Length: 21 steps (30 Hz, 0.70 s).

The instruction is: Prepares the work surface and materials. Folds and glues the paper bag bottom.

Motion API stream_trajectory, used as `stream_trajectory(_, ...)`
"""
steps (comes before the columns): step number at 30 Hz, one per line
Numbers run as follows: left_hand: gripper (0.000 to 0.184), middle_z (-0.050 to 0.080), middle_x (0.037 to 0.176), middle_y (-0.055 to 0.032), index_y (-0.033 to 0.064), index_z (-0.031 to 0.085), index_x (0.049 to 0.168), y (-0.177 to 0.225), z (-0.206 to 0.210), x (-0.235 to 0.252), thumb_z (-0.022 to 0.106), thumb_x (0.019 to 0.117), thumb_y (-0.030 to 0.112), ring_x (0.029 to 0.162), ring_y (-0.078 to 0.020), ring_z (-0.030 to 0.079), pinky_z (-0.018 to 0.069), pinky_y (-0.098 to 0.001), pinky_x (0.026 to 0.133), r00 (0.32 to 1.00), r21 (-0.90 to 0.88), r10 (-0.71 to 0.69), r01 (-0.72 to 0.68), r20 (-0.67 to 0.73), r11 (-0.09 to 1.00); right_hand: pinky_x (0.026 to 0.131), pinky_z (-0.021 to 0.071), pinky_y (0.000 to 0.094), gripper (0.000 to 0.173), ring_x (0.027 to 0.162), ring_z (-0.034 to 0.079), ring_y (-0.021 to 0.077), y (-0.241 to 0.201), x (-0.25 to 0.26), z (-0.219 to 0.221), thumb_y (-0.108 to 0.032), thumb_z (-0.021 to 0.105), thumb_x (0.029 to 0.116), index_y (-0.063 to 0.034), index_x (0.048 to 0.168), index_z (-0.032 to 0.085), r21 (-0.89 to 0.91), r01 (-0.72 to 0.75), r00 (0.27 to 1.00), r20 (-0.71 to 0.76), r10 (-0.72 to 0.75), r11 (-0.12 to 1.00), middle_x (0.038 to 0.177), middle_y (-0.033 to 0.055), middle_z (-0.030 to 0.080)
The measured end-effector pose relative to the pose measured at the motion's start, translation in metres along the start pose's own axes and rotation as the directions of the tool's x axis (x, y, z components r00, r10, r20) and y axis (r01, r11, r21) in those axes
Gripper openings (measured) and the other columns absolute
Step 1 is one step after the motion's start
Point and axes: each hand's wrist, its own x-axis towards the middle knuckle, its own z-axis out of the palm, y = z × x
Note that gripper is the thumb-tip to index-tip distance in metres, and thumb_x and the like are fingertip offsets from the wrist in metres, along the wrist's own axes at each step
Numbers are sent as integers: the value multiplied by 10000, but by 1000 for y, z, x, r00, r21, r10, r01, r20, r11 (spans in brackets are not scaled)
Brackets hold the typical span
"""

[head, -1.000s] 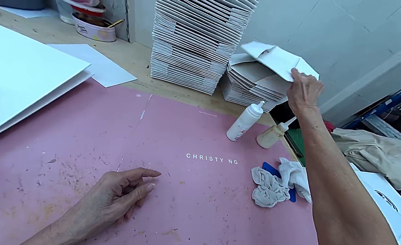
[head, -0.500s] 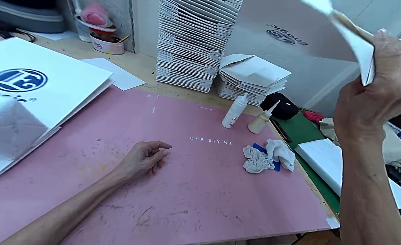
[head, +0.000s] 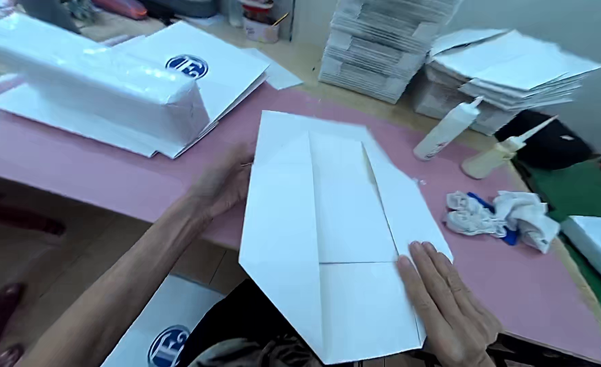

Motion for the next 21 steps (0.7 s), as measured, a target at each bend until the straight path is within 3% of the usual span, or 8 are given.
stream_trajectory(3, 249, 741, 988, -5, 58, 580, 1260, -16, -9, -5, 435, 1058, 42, 823, -70, 733, 625, -238, 735, 995, 118, -41, 52, -94, 992, 1105, 428, 345, 399, 1223, 653, 336, -25, -16, -7, -225, 365, 1101, -34, 1311, 644, 41, -55, 987, 151, 48, 998, 1239, 234, 706)
stream_trajectory(7, 284, 741, 1007, 3, 19, 580, 1295, -18, -5, 4, 515, 1021, -12, 830, -51, 726, 618, -222, 745, 992, 260, 30, 2, -122, 966, 1089, 453, 337, 334, 1241, 648, 316, -31, -22, -16, -146, 455, 1070, -61, 1337, 637, 132, -137, 939, 333, 87, 982, 1280, 208, 695)
stream_trajectory(10, 317, 739, 978, 9, -16, 590, 1313, -24, -4, 18, 574, 998, 7, 802, -17, 713, 607, -188, 731, 986, 427, 159, -123, -50, 896, 1135, 422, 437, 632, 1317, 583, 389, -26, -21, -25, -552, 491, 1010, -56, 1379, 622, 265, -230, 866, 494, 73, 937, 1372, 261, 623)
stream_trajectory(12, 305, 719, 928, 32, -19, 619, 1278, -20, -3, 22, 622, 1001, 105, 742, 42, 673, 570, -127, 687, 966, 647, 258, -195, -3, 737, 1158, 400, 441, 779, 1368, 544, 352, -17, -16, -34, -705, 490, 938, -84, 1395, 600, 354, -315, 836, 542, 81, 881, 1407, 237, 605)
stream_trajectory(14, 412, 685, 1066, -65, -12, 622, 1316, -11, 1, 18, 625, 1009, 263, 827, -33, 656, 550, -191, 738, 939, 880, 343, -185, 27, 438, 1118, 467, 361, 644, 1277, 630, 211, -1, -12, -40, -595, 593, 967, -77, 1349, 617, 402, -366, 863, 485, 144, 839, 1291, 148, 696)
stream_trajectory(16, 518, 565, 1310, -276, -39, 573, 1393, -3, 11, 14, 598, 1011, 310, 1076, -322, 618, 514, -432, 880, 918, 956, 387, -187, 88, 227, 898, 559, 234, 397, 998, 724, 115, 16, -3, -40, -366, 679, 993, -31, 1205, 679, 397, -399, 887, 395, 238, 827, 1025, 117, 765)
stream_trajectory(18, 445, 583, 1279, -277, -13, 641, 1321, -3, 22, 14, 595, 1007, 298, 1095, -350, 578, 456, -442, 902, 858, 947, 463, -304, 224, 107, 708, 540, 209, 244, 806, 705, 86, 33, 11, -35, -250, 642, 1025, -21, 1091, 698, 357, -418, 888, 356, 292, 836, 877, 117, 749)
stream_trajectory(21, 251, 669, 1085, -194, 29, 739, 1087, -7, 41, 21, 622, 993, 229, 1052, -333, 579, 434, -434, 892, 758, 835, 436, -549, 485, 25, 779, 573, 294, 259, 910, 712, 135, 57, 49, -12, -235, 624, 1018, -29, 1145, 719, 399, -377, 888, 412, 204, 836, 1047, 123, 741)
